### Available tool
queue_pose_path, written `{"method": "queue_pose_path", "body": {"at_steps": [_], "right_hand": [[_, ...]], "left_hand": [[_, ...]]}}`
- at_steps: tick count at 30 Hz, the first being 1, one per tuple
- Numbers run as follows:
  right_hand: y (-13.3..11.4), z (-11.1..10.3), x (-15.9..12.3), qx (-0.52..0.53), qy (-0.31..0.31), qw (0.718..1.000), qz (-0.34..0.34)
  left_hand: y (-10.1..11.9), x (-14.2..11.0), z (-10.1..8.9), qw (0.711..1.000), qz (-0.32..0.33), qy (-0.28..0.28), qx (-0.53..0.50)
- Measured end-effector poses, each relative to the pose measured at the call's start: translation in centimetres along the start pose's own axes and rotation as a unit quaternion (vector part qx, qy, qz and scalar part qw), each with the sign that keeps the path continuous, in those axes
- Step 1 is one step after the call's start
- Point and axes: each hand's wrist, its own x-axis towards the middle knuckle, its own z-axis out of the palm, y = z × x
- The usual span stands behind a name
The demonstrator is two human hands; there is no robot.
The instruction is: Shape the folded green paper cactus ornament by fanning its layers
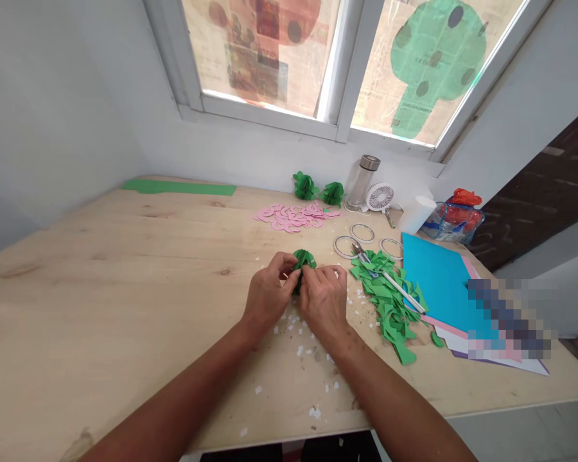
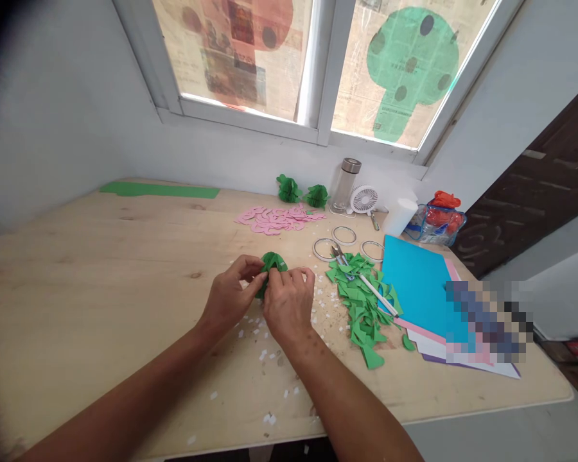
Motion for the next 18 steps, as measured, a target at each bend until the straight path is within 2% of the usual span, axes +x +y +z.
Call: {"method": "queue_pose_path", "body": {"at_steps": [5, 8, 12, 18], "right_hand": [[-0.1, 0.1, 0.0, 0.018, 0.0, 1.0, 0.007], [0.1, -0.1, 0.1, 0.063, 0.006, 0.997, 0.035], [0.5, -0.1, 0.1, 0.116, 0.016, 0.991, 0.066], [0.8, 0.0, 0.1, 0.17, 0.013, 0.981, 0.097]], "left_hand": [[0.3, -0.1, 0.0, 1.0, 0.001, -0.005, -0.002], [0.1, 0.2, -0.1, 0.996, -0.023, -0.007, -0.081], [-0.5, 0.8, -0.1, 0.977, -0.083, 0.004, -0.198], [-0.5, 1.1, -0.2, 0.956, -0.131, -0.002, -0.264]]}}
